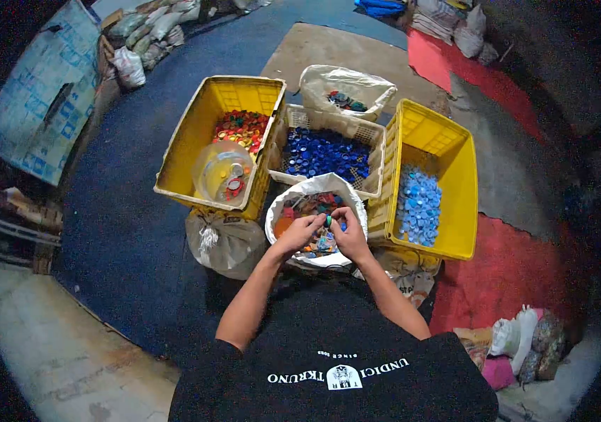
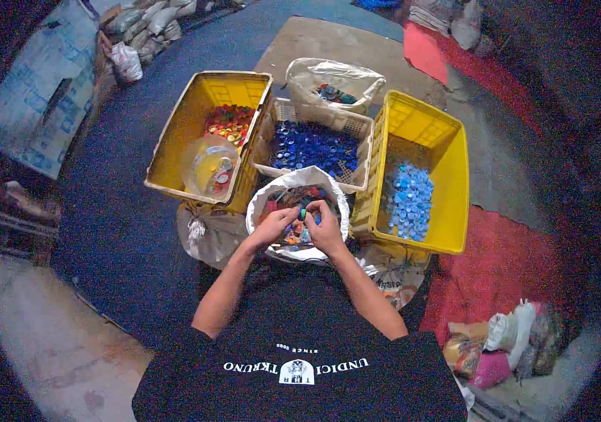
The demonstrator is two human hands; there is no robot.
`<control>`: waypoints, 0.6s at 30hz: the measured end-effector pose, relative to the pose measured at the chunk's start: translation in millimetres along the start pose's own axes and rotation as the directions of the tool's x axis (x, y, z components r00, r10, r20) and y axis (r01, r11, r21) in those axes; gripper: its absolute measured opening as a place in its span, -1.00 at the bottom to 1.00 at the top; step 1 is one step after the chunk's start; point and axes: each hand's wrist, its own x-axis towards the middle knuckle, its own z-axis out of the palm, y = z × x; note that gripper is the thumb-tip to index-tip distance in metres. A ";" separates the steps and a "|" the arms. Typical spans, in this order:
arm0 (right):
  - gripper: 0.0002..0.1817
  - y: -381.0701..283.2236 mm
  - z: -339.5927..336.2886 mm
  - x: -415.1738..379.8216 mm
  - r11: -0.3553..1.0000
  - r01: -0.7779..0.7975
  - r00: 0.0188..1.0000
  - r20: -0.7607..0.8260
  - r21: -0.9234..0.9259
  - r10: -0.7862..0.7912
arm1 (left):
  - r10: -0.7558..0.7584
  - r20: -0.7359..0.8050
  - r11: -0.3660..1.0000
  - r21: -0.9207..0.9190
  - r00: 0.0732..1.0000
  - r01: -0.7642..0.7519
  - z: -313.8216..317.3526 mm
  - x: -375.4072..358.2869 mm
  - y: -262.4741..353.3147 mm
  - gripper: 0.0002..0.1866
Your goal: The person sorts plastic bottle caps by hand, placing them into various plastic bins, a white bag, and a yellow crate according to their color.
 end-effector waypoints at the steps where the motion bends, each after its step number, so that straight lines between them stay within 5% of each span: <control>1: -0.80 -4.0 -1.0 -2.0 0.998 0.071 0.997 -0.039 0.000 -0.071 | -0.019 0.000 0.997 -0.081 1.000 0.019 6.2 -3.7 -0.1 -0.55; 4: -0.79 -6.2 -7.6 -8.2 0.998 0.058 0.994 0.090 -0.035 -0.054 | -0.098 -0.017 0.983 -0.160 0.995 0.094 13.3 -7.5 -15.9 -0.52; 8: -0.82 6.9 -15.7 -6.5 0.967 0.212 0.968 0.169 -0.138 -0.188 | 0.058 -0.147 0.995 -0.073 0.987 -0.070 25.4 -11.4 -32.6 -0.53; 12: -0.82 11.6 -20.6 -1.4 0.992 0.121 0.982 0.148 -0.038 -0.114 | 0.114 -0.279 0.987 -0.079 0.953 -0.142 20.0 -18.0 -30.8 -0.53; 14: -0.76 18.1 -26.7 6.8 0.975 0.128 0.988 0.110 -0.179 -0.110 | 0.080 -0.332 0.991 -0.078 0.940 -0.112 10.4 -20.0 -35.1 -0.55; 15: -0.69 22.5 -29.5 8.1 0.946 0.007 0.977 0.202 -0.324 0.062 | -0.003 -0.322 0.943 -0.315 0.947 -0.104 6.6 -18.1 -40.0 -0.57; 16: -0.69 29.3 -32.3 8.0 0.946 0.002 0.976 0.205 -0.323 0.068 | -0.084 -0.290 0.841 -0.533 0.953 -0.088 4.4 -17.4 -45.9 -0.59; 18: -0.61 47.5 -34.6 9.9 0.940 -0.035 0.939 0.311 -0.339 0.147 | -0.183 -0.255 0.802 -0.597 0.949 -0.006 2.7 -20.9 -48.3 -0.63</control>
